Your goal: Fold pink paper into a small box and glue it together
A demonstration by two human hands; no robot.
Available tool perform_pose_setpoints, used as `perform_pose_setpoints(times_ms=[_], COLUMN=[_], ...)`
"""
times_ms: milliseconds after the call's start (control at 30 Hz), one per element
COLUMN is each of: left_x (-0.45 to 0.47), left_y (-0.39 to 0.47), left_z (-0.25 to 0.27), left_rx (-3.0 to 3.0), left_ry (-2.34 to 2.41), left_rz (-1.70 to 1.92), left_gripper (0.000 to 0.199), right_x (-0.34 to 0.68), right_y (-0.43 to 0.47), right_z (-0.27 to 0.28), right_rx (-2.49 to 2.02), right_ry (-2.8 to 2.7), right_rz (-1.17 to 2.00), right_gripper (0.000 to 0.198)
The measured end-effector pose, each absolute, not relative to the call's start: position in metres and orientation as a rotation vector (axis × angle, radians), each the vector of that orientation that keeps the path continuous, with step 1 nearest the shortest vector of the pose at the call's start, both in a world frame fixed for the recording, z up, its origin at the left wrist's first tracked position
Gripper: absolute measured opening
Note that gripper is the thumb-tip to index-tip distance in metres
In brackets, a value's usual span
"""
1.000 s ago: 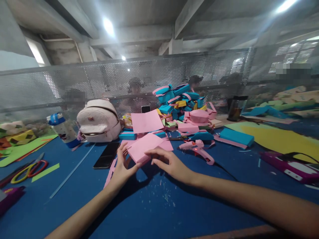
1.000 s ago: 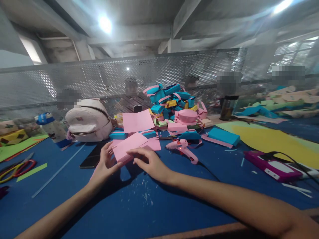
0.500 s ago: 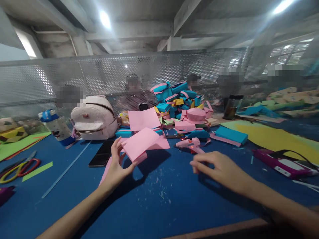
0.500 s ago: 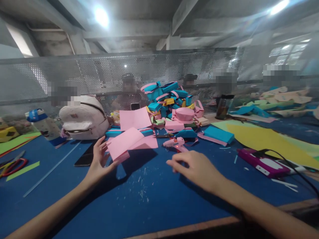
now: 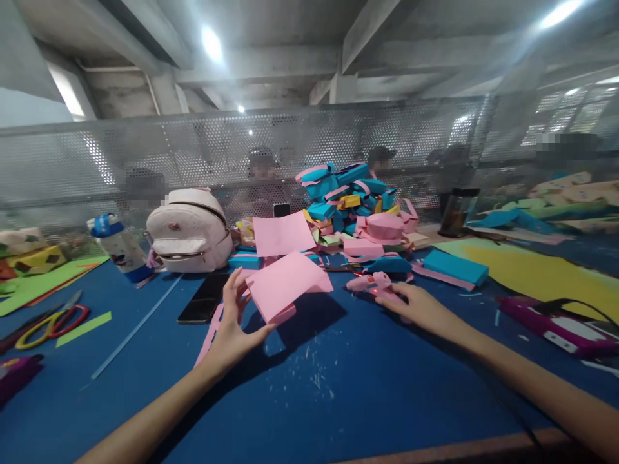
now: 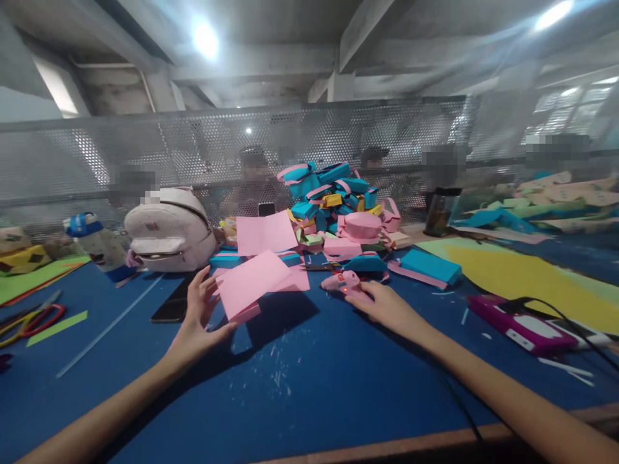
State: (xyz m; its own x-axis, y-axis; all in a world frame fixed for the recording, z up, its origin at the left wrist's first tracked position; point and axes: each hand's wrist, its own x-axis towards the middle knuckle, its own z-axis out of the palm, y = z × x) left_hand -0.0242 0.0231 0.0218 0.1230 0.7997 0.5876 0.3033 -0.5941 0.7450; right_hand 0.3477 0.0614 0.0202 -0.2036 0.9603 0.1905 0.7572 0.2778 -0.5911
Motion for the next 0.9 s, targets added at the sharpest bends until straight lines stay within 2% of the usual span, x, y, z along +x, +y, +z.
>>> perform_pose_setpoints(times_ms=[100,267,400,900], left_x=[-0.025,-0.023,-0.023,-0.018], left_y=[0.026,0.03,0.029,0.02], left_z=[0.02,0.017,0.016,0.02], left_rx=[1.919,1.855,1.823,1.768], left_ry=[1.025,0.967,0.964,0.868], left_rz=[1.545,1.593,1.566,1.561], left_gripper=[0.102,0.104,0.104,0.104], right_x=[0.337,0.314,0.289,0.247], right_y=[0.045,0.007,-0.006,0.006], right_z=[0.034,0.055,0.06,0.058], right_rx=[-1.419,-1.349,-1.222,-1.081], right_ry=[-1.936,-1.831,-1.849,-1.876], right_rz=[0.491,0.996,1.155,1.251], right_gripper=[0.045,0.059,0.058,0.051])
